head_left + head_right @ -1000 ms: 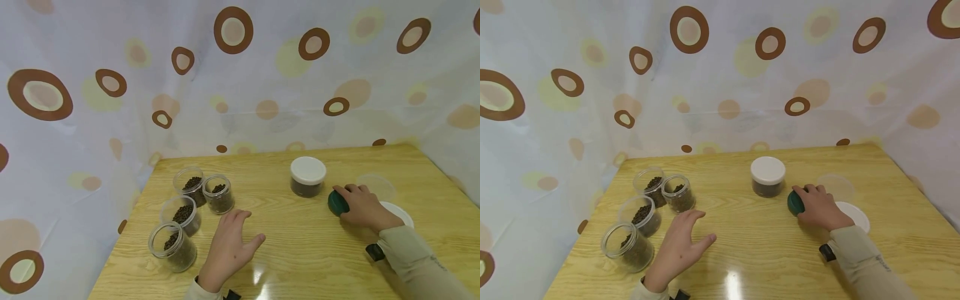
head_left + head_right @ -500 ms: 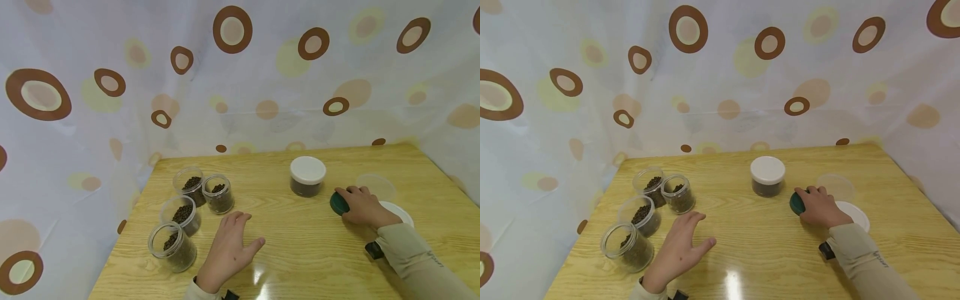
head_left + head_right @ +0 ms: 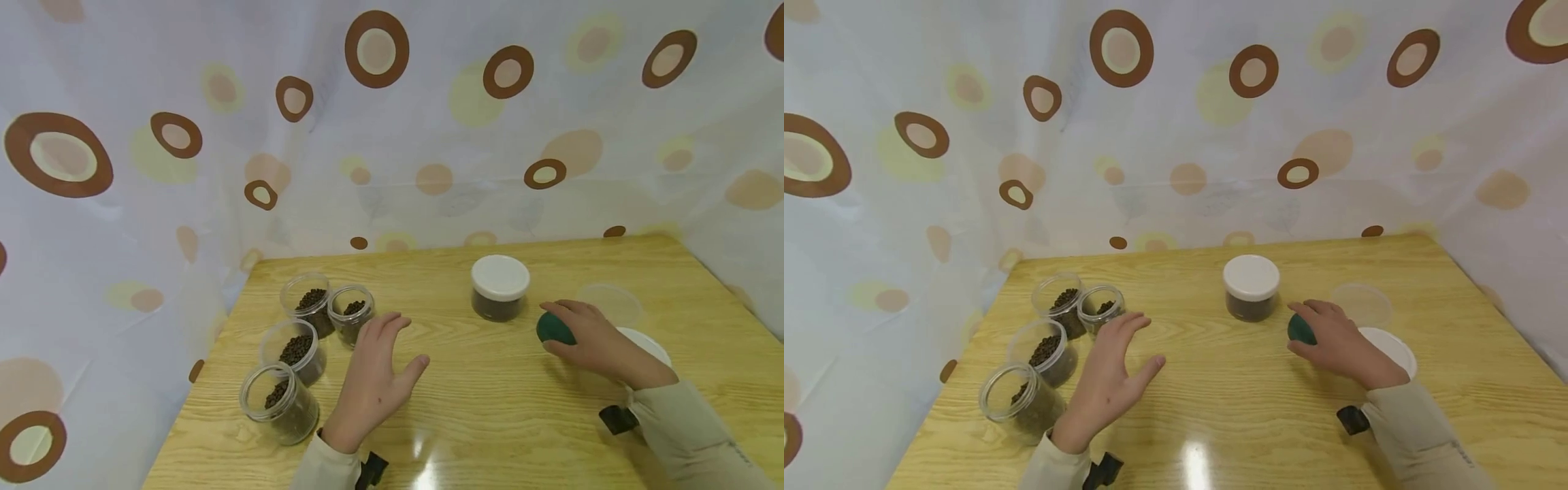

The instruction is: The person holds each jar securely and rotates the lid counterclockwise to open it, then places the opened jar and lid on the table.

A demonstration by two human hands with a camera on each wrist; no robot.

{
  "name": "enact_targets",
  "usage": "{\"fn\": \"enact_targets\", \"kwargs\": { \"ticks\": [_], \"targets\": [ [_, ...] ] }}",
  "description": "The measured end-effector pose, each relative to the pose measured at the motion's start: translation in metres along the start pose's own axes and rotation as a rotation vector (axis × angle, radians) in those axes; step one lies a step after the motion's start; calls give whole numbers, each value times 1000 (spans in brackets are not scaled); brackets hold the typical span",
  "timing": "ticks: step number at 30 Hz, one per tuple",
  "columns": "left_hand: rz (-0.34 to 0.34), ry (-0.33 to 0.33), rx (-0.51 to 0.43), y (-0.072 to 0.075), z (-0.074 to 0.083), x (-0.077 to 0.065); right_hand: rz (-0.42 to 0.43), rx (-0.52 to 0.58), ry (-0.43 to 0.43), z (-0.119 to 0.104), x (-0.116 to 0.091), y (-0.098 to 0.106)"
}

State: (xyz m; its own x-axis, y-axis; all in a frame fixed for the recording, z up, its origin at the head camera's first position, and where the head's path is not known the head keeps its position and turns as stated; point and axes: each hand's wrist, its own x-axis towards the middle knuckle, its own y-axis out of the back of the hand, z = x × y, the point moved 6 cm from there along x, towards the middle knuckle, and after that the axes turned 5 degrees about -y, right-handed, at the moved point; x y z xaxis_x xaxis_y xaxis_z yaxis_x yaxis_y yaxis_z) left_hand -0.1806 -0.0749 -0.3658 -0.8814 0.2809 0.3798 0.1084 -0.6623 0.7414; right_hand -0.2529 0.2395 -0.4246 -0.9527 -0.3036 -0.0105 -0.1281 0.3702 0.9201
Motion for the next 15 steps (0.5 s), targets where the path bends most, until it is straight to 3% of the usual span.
{"fn": "enact_targets", "kwargs": {
  "ticks": [3,7,15],
  "targets": [
    [47,-57,-22,4,6,11,45,130,74,-21,-13,11],
    [23,-57,-47,0,5,24,77,257,141,-46,-30,19],
    [-30,-63,-24,-18,-7,60,74,273,202,-60,-41,15]
  ]
}}
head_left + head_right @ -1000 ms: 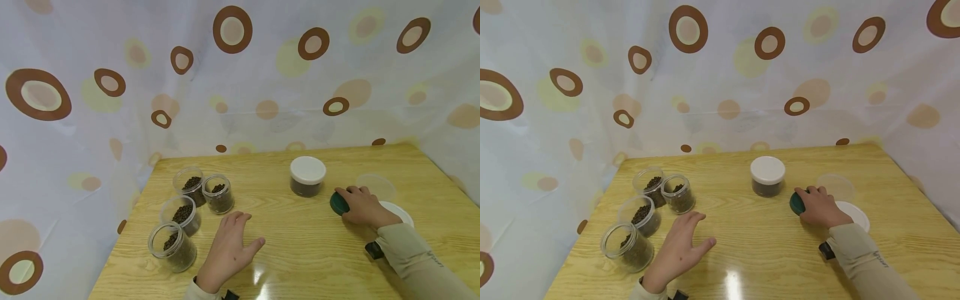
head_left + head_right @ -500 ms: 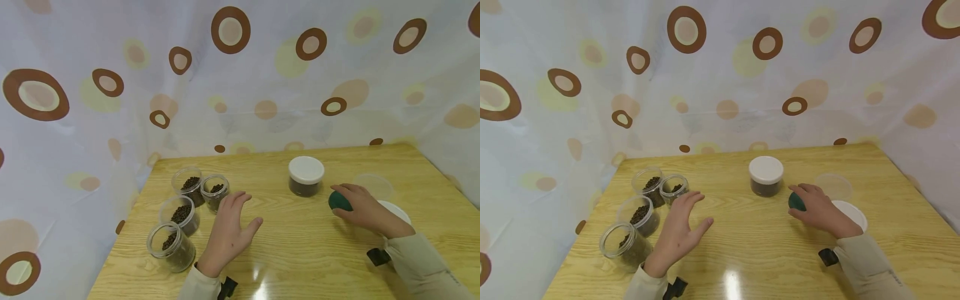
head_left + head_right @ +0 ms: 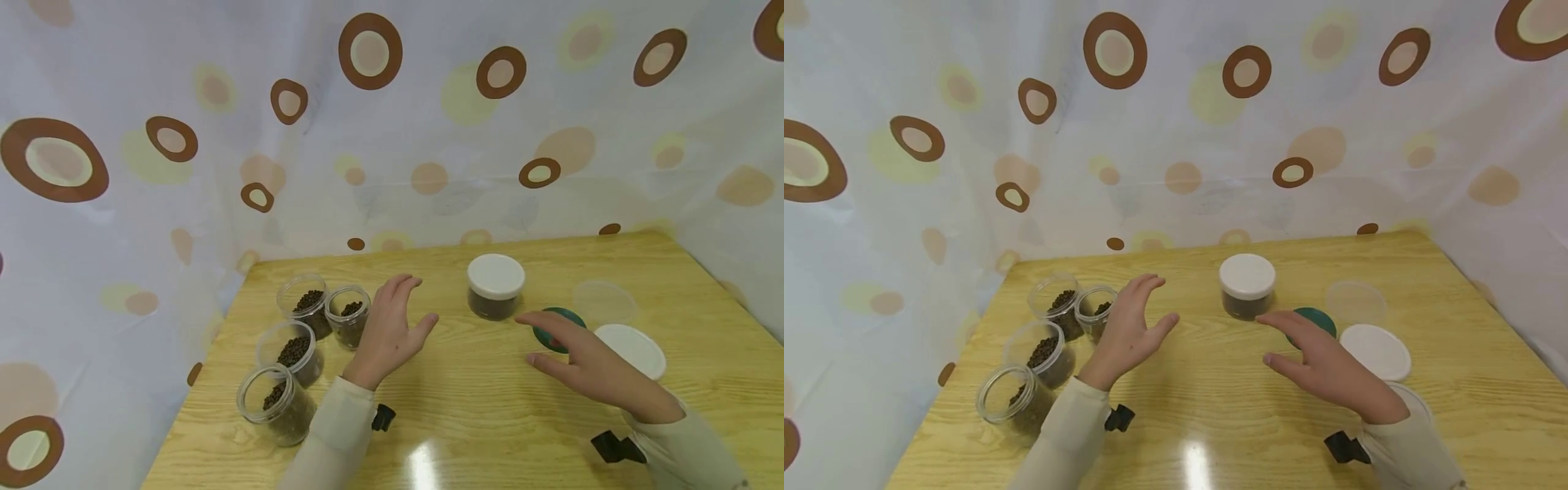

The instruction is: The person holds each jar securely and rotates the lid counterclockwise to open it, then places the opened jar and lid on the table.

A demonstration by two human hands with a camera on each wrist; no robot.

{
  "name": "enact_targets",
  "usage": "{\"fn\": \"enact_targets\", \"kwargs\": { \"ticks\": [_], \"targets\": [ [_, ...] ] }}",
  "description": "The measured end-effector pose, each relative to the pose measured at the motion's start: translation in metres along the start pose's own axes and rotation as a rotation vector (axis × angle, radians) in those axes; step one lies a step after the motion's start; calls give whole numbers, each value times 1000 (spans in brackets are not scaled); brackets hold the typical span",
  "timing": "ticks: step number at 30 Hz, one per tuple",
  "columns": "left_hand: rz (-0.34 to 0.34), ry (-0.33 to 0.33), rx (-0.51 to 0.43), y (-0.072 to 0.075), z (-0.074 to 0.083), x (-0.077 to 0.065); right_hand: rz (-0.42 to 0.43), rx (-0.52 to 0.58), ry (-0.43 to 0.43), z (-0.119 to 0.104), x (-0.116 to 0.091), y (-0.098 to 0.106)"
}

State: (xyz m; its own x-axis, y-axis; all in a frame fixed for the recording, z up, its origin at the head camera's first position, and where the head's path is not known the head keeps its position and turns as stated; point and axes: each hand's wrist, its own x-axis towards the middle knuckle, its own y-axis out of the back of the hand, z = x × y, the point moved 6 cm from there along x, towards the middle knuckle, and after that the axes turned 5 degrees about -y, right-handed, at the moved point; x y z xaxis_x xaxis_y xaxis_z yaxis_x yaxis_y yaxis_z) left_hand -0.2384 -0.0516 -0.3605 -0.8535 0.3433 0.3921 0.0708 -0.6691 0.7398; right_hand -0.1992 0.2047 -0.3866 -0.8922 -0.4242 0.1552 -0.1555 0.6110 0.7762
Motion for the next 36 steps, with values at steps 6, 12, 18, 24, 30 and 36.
{"fn": "enact_targets", "kwargs": {
  "ticks": [6,12,18,24,30,36],
  "targets": [
    [-65,64,27,-18,-13,29,-5,5,19,-5,1,-5],
    [-139,75,101,-53,-8,63,-3,-1,29,-3,1,-8],
    [-181,47,239,-93,-2,88,-53,26,-18,2,0,-15],
    [-243,58,253,-127,0,96,-70,37,-32,6,-4,-18],
    [-238,22,295,-144,-2,95,-73,37,-21,6,-7,-19],
    [-226,48,277,-156,-10,92,-71,21,-28,9,-11,-18]
  ]
}}
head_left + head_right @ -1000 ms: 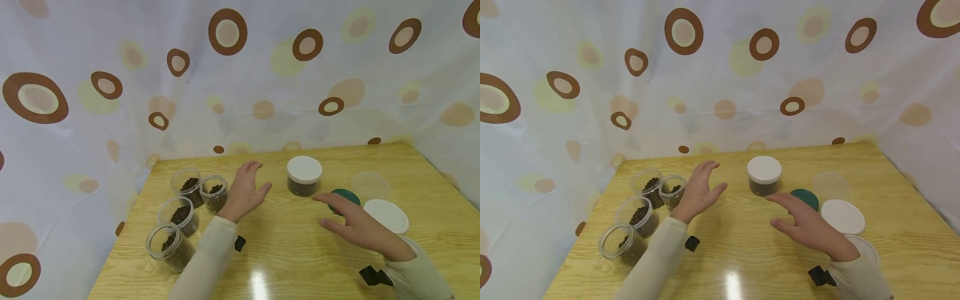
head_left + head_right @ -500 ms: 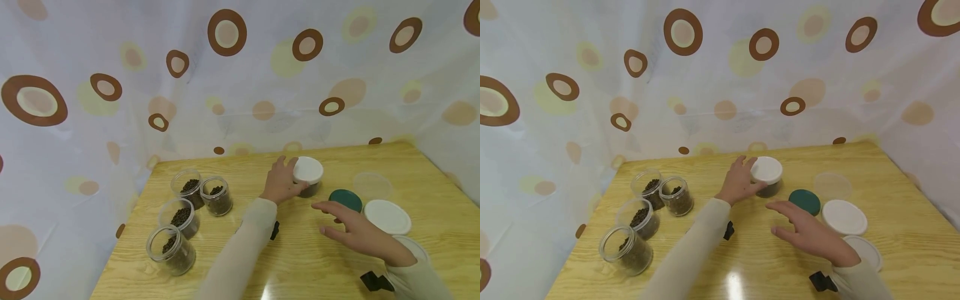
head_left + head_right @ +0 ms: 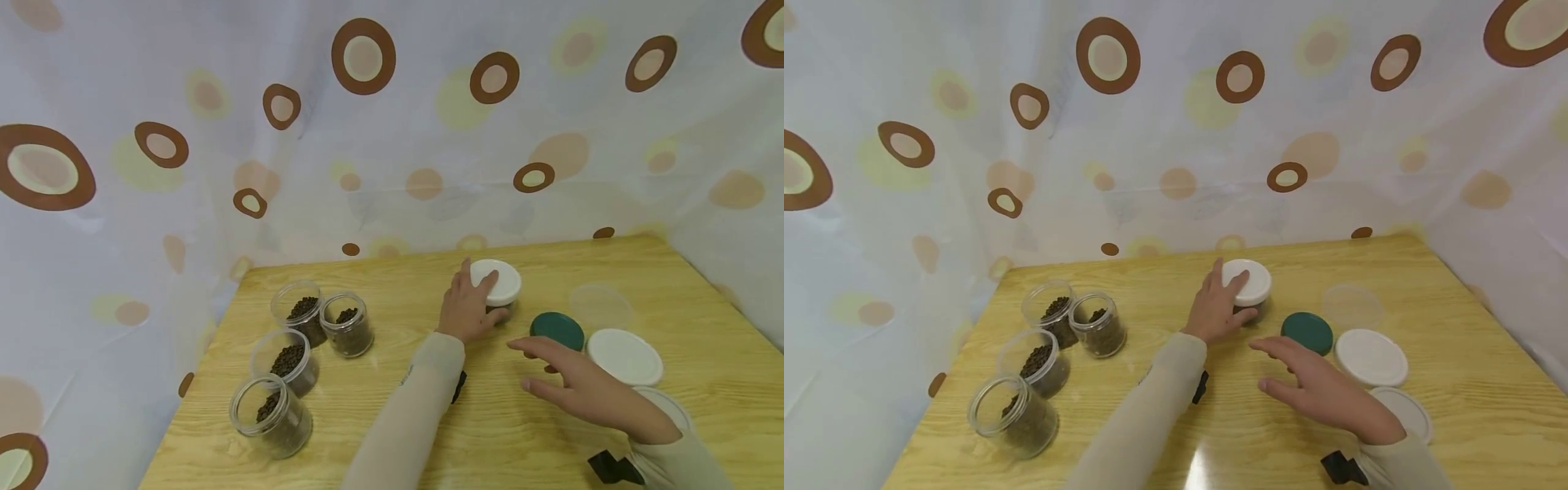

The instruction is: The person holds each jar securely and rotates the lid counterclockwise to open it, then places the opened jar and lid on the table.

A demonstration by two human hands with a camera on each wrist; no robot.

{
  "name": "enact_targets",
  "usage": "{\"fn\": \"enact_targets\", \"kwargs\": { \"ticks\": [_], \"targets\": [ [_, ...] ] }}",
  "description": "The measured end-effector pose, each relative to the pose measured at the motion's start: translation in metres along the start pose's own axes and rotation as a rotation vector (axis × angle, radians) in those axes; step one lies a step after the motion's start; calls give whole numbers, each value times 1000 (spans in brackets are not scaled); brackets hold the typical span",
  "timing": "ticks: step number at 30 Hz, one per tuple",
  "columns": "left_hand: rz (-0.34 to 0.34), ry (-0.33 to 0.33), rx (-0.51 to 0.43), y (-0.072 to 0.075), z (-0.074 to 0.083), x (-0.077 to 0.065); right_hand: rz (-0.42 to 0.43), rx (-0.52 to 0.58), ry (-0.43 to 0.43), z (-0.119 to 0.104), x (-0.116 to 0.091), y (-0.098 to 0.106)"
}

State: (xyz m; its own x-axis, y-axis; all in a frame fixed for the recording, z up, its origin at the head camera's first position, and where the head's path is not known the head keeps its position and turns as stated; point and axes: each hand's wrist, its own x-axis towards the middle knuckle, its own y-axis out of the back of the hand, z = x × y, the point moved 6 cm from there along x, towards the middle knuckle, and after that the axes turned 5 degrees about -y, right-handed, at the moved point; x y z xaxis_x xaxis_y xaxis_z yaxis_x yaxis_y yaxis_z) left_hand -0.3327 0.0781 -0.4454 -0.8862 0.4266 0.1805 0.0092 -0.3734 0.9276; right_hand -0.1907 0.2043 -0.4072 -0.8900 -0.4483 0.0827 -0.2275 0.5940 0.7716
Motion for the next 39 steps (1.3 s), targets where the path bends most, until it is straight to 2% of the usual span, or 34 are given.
{"fn": "enact_targets", "kwargs": {
  "ticks": [5,11,19,24,30,39],
  "targets": [
    [44,41,-79,-3,-2,0,-15,-1,9,1,-2,-2],
    [95,74,-146,3,0,-1,-23,2,-13,3,-4,-2],
    [74,106,-235,-1,1,1,-41,9,-22,3,-6,-1],
    [67,112,-238,0,2,-3,-41,8,-8,3,-8,-1],
    [66,89,-203,5,1,-11,-21,0,-3,2,-7,-1],
    [104,100,-254,13,-9,-24,-8,-5,-5,0,-6,4]
  ]
}}
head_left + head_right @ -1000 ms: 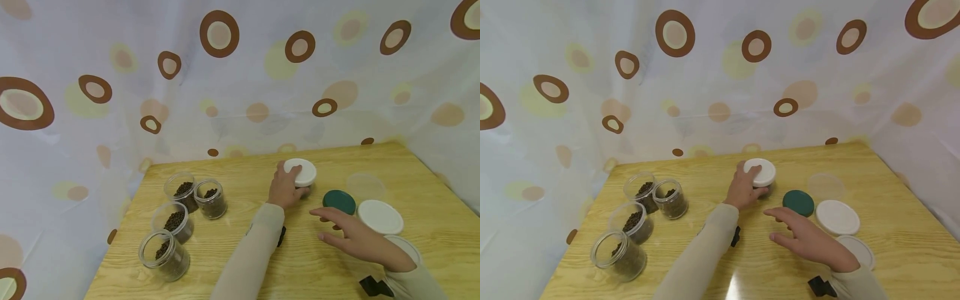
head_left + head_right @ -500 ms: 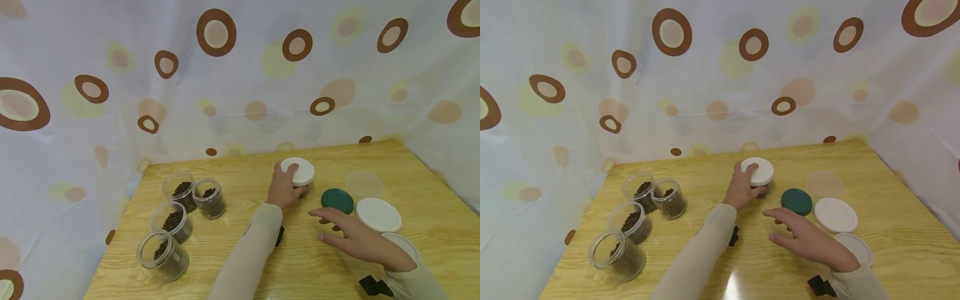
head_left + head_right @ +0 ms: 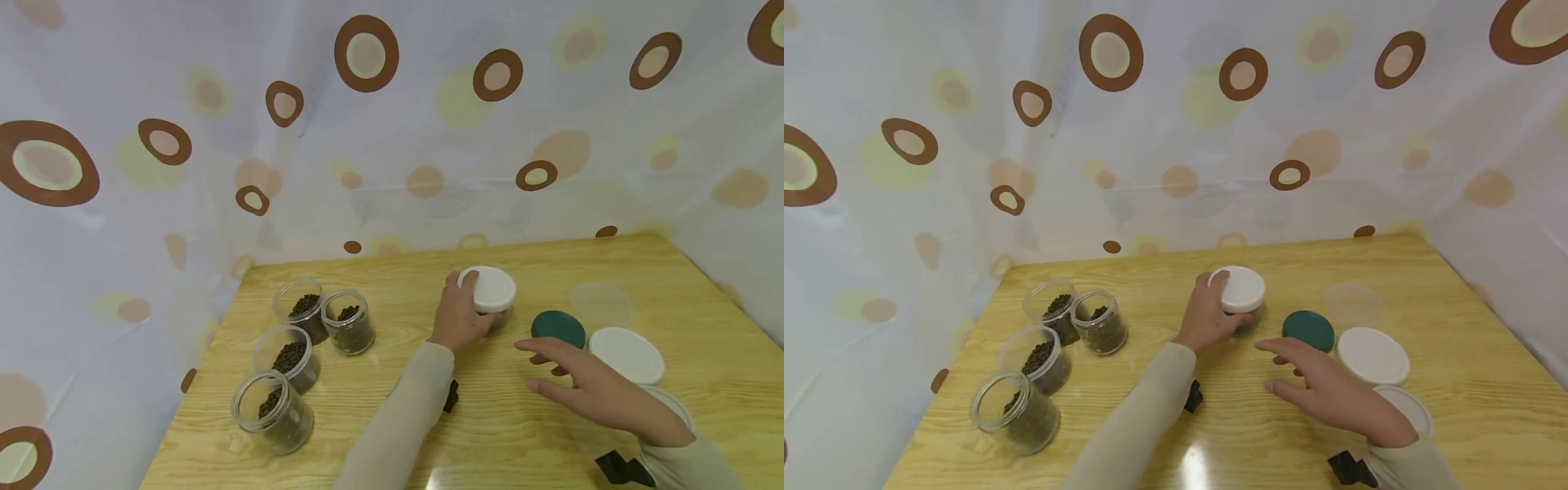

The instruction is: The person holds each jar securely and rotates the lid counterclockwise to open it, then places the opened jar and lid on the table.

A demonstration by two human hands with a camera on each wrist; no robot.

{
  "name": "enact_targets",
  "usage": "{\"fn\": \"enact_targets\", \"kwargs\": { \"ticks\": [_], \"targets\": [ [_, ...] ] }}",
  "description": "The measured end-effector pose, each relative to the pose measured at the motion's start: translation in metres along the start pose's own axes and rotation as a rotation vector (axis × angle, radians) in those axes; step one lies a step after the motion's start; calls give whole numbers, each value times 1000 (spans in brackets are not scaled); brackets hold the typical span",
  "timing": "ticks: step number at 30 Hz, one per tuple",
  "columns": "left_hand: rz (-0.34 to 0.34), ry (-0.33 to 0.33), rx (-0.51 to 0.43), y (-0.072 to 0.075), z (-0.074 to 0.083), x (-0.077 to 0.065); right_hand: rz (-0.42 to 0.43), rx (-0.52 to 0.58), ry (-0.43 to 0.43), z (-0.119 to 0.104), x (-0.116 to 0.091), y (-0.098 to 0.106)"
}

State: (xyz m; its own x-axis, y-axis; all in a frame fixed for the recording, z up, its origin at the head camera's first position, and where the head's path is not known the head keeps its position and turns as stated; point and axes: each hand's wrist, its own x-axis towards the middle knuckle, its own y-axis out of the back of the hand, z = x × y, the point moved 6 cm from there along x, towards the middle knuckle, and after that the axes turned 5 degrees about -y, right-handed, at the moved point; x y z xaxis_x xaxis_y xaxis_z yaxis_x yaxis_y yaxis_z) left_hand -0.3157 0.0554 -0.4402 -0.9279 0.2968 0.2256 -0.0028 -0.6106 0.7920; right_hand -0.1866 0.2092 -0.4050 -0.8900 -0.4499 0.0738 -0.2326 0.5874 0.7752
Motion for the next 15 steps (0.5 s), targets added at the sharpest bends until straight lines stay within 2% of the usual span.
{"fn": "enact_targets", "kwargs": {
  "ticks": [3,6,11,15],
  "targets": [
    [17,-25,-27,8,1,-4,36,3,-1,-1,-1,4],
    [25,-51,-64,14,4,-10,101,8,49,-6,-2,9],
    [51,-80,-131,26,12,-21,272,21,165,-18,-2,21],
    [81,-163,-192,42,26,-31,387,47,219,-27,-3,32]
  ]
}}
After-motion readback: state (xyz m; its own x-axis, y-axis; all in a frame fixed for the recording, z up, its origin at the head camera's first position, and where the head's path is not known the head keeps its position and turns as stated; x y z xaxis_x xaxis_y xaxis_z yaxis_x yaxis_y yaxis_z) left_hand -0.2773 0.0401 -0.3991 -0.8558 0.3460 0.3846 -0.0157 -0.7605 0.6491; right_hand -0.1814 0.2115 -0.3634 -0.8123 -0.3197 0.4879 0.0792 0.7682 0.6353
